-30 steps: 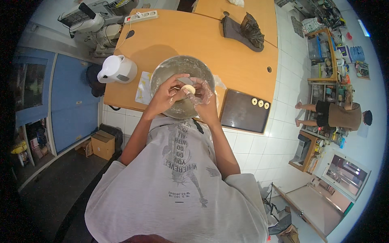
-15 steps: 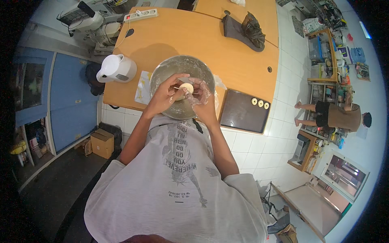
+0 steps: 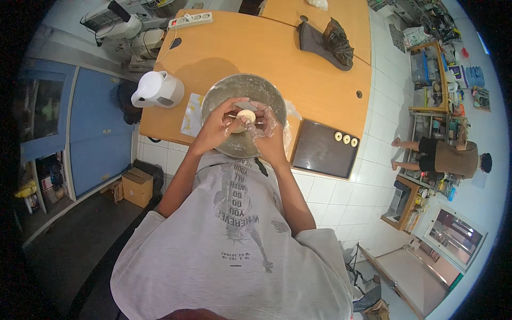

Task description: The person shapes dough into a doughnut ring by hand, places it onto a baking tray, kneads dough inside a metal bowl, and shapes another piece of dough.

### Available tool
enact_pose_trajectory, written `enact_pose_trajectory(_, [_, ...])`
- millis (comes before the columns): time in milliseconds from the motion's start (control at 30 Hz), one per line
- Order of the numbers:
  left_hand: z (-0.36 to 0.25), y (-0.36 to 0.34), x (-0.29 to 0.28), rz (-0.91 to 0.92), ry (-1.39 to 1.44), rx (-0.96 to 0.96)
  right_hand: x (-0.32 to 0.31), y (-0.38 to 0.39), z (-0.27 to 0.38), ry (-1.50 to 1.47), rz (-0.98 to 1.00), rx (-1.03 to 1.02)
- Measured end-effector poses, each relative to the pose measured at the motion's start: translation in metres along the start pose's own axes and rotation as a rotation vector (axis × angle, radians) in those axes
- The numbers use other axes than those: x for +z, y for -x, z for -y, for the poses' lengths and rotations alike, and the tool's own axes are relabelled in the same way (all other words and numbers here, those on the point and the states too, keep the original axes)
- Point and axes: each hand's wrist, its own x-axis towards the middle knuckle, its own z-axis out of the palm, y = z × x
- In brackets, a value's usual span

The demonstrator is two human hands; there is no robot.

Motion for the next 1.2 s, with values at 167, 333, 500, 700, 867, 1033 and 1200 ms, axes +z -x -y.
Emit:
enact_pose_trajectory(167, [-0.005,-0.001,-0.001,-0.056,-0.152,0.014,-0.002,-0.005,0.008,0.119,0.035,0.012])
enact_pose_trajectory(333, [-0.007,-0.002,-0.003,-0.039,-0.125,0.001,-0.001,-0.006,0.009,0.072,-0.009,-0.011])
enact_pose_trajectory(500, [-0.006,-0.003,-0.006,0.042,-0.101,-0.028,-0.001,-0.005,-0.002,-0.027,-0.022,-0.03])
enact_pose_trajectory(700, [-0.012,-0.005,0.003,-0.017,-0.162,0.005,0.004,-0.001,0.001,0.07,-0.026,-0.019])
enact_pose_trajectory(867, [-0.012,-0.006,-0.004,0.019,-0.133,-0.011,0.001,-0.004,0.009,0.027,-0.051,-0.01])
enact_pose_trajectory(1033, [-0.018,-0.004,-0.006,0.071,-0.214,-0.007,0.002,-0.003,0.006,-0.044,-0.072,0.01])
enact_pose_trajectory(1200, [-0.019,-0.006,-0.004,0.037,-0.161,-0.011,0.004,0.0,0.003,-0.016,-0.071,0.052])
